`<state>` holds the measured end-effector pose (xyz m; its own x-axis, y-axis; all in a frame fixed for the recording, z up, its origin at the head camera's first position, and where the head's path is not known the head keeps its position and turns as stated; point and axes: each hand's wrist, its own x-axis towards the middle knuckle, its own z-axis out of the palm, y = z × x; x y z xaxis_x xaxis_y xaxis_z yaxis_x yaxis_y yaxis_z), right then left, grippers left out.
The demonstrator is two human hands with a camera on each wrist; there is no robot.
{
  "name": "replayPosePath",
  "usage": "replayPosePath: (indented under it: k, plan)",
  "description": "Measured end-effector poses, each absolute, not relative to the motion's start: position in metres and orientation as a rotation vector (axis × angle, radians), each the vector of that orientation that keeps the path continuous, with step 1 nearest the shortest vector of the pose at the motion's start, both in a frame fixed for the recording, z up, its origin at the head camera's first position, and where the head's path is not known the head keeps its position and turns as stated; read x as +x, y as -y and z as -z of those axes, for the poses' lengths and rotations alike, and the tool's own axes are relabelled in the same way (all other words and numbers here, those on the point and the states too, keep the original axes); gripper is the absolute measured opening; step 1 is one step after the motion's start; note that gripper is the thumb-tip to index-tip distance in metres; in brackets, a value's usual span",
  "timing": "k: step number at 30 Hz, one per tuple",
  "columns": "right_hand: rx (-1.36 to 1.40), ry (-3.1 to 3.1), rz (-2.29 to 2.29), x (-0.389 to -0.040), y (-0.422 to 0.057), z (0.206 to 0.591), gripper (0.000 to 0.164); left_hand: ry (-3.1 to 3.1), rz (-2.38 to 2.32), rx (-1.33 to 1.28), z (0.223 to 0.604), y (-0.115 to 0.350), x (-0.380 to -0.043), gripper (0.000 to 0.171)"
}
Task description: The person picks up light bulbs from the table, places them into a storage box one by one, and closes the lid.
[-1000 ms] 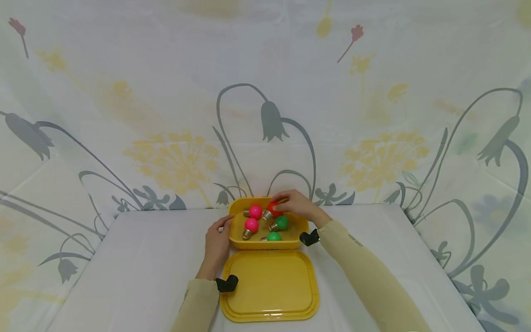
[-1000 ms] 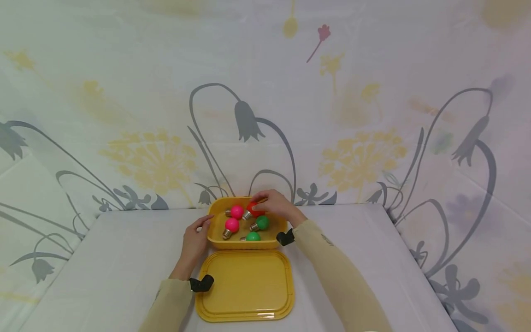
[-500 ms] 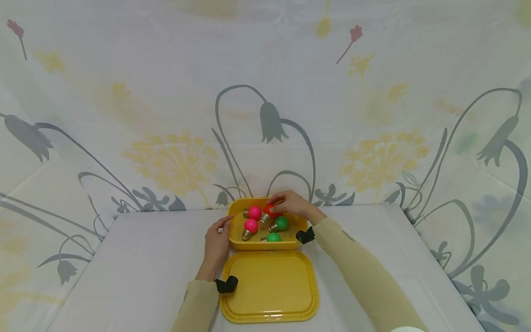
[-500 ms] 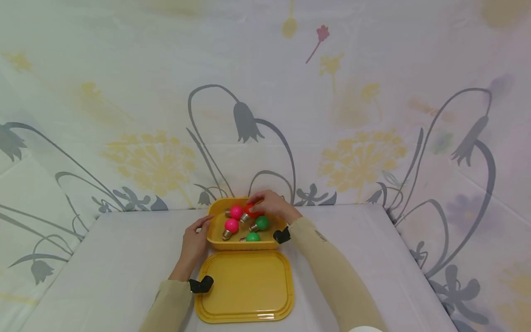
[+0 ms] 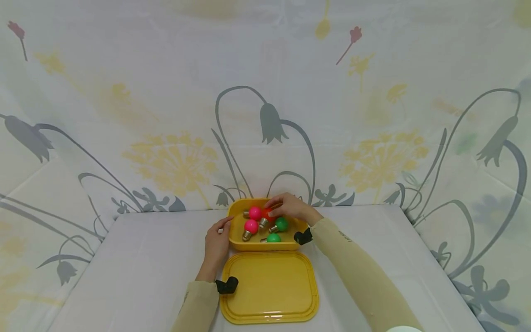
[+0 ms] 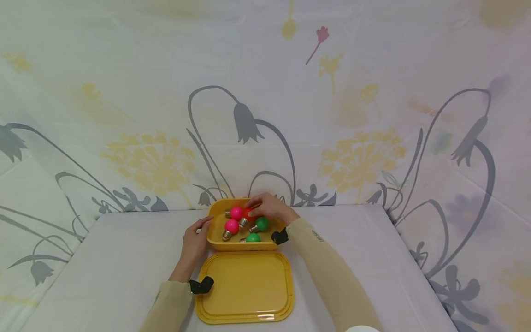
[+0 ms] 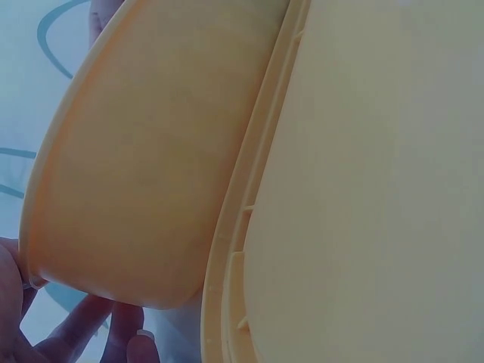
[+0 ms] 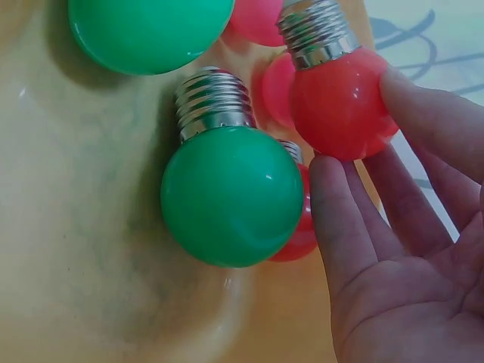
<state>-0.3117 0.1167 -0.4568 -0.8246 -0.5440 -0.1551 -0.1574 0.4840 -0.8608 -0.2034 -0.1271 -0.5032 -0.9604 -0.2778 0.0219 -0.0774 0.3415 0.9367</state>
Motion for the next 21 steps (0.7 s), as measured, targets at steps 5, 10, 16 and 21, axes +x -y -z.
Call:
replayPosePath:
  k: [5,10,16,21]
  plan:
    - [-0.577,-2.307,1.29,-0.3106,-0.1141,0.4572,0.026,2.421,1.678,0.323,0.5031,0.1273,-0.2035,0.03]
    - [-0.595,-2.29,1.289,-0.312,-0.1128,0.4603,0.024,2.413,1.682,0.312,0.5022,0.1274,-0.203,0.03]
    - [-0.619,-2.291,1.266,-0.3124,-0.1115,0.461,0.024,2.413,1.68,0.312,0.5025,0.1275,-0.2028,0.03]
    - [-0.643,-2.309,1.23,-0.3132,-0.11,0.4606,0.025,2.418,1.693,0.336,0.5022,0.1269,-0.2032,0.031]
